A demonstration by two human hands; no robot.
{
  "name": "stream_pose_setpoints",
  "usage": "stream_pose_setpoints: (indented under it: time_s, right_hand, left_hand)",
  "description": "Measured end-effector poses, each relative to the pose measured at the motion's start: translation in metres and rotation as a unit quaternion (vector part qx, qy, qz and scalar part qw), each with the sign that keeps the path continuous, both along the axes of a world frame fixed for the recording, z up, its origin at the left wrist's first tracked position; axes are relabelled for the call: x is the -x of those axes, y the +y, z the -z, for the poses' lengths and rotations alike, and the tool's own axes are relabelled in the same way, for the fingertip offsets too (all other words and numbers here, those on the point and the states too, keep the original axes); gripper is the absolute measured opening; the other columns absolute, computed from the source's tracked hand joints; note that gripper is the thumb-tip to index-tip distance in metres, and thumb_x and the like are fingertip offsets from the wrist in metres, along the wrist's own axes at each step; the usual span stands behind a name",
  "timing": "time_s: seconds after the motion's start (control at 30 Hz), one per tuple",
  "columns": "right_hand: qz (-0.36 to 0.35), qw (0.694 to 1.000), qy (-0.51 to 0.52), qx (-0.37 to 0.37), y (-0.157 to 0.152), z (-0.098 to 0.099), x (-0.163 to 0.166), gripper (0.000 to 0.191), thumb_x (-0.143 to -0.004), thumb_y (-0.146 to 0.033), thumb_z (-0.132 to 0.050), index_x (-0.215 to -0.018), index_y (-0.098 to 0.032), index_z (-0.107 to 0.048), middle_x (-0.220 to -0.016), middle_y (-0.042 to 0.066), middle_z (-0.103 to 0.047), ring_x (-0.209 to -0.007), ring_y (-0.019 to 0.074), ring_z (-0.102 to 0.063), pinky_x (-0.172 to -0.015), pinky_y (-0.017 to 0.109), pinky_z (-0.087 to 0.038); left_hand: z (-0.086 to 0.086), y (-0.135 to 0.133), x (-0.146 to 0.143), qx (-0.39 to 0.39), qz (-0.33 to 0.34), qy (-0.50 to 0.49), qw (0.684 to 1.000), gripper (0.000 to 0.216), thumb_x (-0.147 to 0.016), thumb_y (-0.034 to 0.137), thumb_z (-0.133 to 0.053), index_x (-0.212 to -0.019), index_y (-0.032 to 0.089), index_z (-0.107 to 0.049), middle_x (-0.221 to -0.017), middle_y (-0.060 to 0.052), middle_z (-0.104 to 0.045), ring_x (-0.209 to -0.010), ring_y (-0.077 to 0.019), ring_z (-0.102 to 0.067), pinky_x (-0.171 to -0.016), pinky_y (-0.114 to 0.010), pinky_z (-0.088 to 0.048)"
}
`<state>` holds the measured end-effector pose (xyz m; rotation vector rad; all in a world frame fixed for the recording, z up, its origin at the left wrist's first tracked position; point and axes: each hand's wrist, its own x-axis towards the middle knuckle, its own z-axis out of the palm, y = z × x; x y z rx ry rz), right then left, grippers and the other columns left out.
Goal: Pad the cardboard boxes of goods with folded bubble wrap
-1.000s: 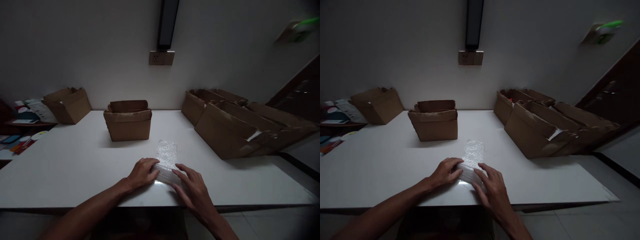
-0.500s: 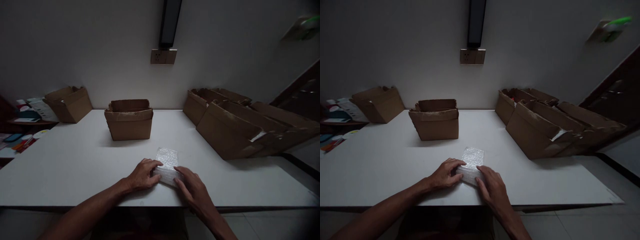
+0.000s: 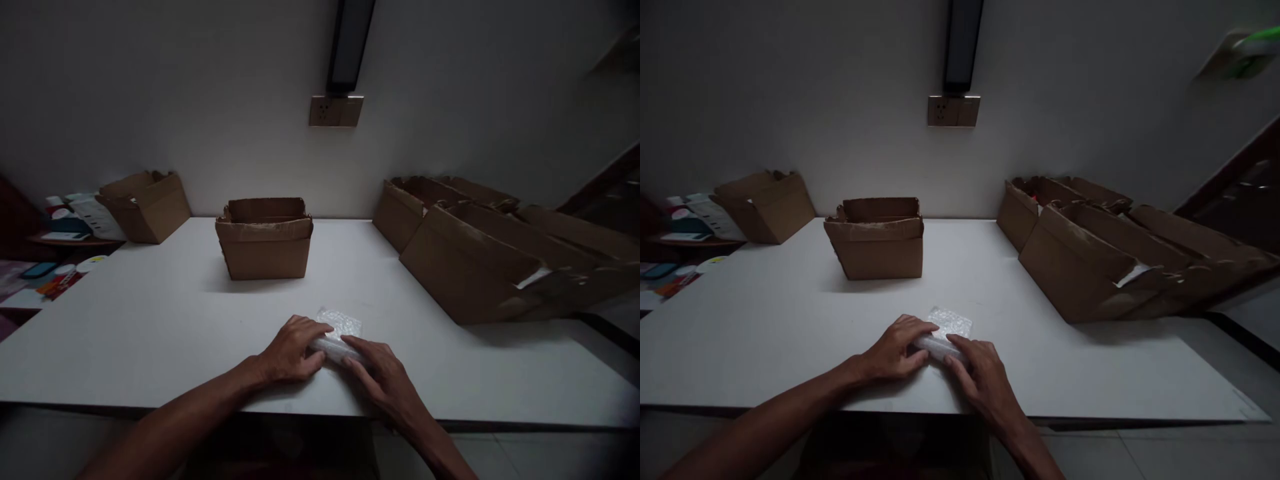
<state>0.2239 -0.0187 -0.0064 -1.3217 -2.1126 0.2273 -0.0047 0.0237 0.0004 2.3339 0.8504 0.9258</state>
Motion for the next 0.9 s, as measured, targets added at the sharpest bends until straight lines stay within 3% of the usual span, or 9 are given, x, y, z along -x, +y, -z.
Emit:
stream_pose_setpoints:
  time_s: [0.07, 0.13, 0.27, 0.4, 0.57, 0.67, 0.77, 0.9]
  right_hand:
    - [0.015, 1.000, 0.003, 0.000, -0.001, -0.001, -0.002, 0.032, -0.096, -0.039, -0.053, -0.120, -0.022, -0.066, -0.108, 0.008, -0.075, -0.095, 0.0242, -0.069, -0.079, 0.039, -0.056]
    - [0.035, 0.997, -0.011, -0.060, -0.002, 0.000, -0.002, 0.034, -0.096, -0.038, -0.052, -0.123, -0.020, -0.063, -0.115, 0.011, -0.072, -0.102, 0.0260, -0.066, -0.084, 0.041, -0.054]
    - [0.038, 0.983, -0.083, -0.160, 0.001, 0.001, 0.002, 0.040, -0.091, -0.036, -0.058, -0.128, -0.020, -0.059, -0.130, 0.015, -0.063, -0.113, 0.0302, -0.060, -0.090, 0.046, -0.047]
    - [0.035, 0.981, -0.147, -0.122, 0.007, 0.002, 0.009, 0.037, -0.089, -0.029, -0.059, -0.125, -0.021, -0.061, -0.124, 0.013, -0.066, -0.109, 0.0305, -0.060, -0.088, 0.046, -0.046]
    - [0.056, 0.985, -0.123, -0.106, 0.016, 0.005, 0.008, 0.030, -0.092, -0.027, -0.054, -0.119, -0.019, -0.065, -0.112, 0.012, -0.070, -0.100, 0.0279, -0.063, -0.086, 0.044, -0.046]
    - [0.053, 0.992, -0.070, -0.091, 0.018, 0.004, 0.003, 0.027, -0.095, -0.029, -0.050, -0.115, -0.020, -0.066, -0.109, 0.011, -0.072, -0.098, 0.0263, -0.066, -0.084, 0.042, -0.048]
    - [0.065, 0.997, -0.012, -0.048, 0.017, 0.001, 0.001, 0.026, -0.096, -0.033, -0.048, -0.110, -0.021, -0.067, -0.106, 0.008, -0.074, -0.095, 0.0248, -0.068, -0.081, 0.041, -0.050]
    - [0.057, 0.998, 0.033, -0.020, 0.013, -0.002, 0.008, 0.027, -0.095, -0.038, -0.049, -0.106, -0.023, -0.069, -0.100, 0.006, -0.075, -0.088, 0.0240, -0.069, -0.080, 0.040, -0.052]
  left_hand:
    - [-0.001, 0.001, -0.002, 0.039, -0.025, 0.002, 0.999, 0.046, -0.078, 0.019, -0.062, -0.123, 0.019, -0.060, -0.112, -0.008, -0.071, -0.097, -0.0236, -0.063, -0.091, -0.042, -0.048]
    - [0.000, 0.003, -0.005, 0.056, -0.057, 0.013, 0.997, 0.044, -0.080, 0.024, -0.063, -0.124, 0.018, -0.059, -0.113, -0.010, -0.071, -0.097, -0.0244, -0.063, -0.090, -0.042, -0.049]
    - [0.004, 0.010, -0.008, 0.028, -0.116, 0.031, 0.992, 0.040, -0.085, 0.029, -0.064, -0.123, 0.017, -0.060, -0.113, -0.010, -0.069, -0.101, -0.0260, -0.061, -0.093, -0.044, -0.047]
    - [0.006, 0.013, -0.006, 0.028, -0.150, 0.040, 0.988, 0.039, -0.086, 0.030, -0.063, -0.122, 0.016, -0.060, -0.110, -0.010, -0.066, -0.098, -0.0245, -0.060, -0.091, -0.042, -0.048]
    - [-0.001, 0.015, -0.001, 0.126, -0.176, -0.028, 0.976, 0.041, -0.086, 0.036, -0.062, -0.122, 0.017, -0.059, -0.109, -0.009, -0.064, -0.085, -0.0187, -0.062, -0.081, -0.036, -0.051]
    - [-0.007, 0.016, 0.002, 0.253, -0.186, -0.093, 0.945, 0.050, -0.084, 0.040, -0.064, -0.125, 0.013, -0.056, -0.095, -0.007, -0.065, -0.072, -0.0156, -0.061, -0.067, -0.032, -0.052]
    - [-0.011, 0.017, 0.005, 0.422, -0.116, -0.164, 0.884, 0.074, -0.080, 0.050, -0.068, -0.137, 0.010, -0.042, -0.089, -0.007, -0.063, -0.065, -0.0165, -0.063, -0.052, -0.027, -0.049]
    - [-0.015, 0.014, 0.007, 0.512, -0.007, -0.251, 0.822, 0.106, -0.072, 0.047, -0.080, -0.151, 0.012, -0.019, -0.107, -0.014, -0.062, -0.082, -0.0205, -0.066, -0.068, -0.034, -0.055]
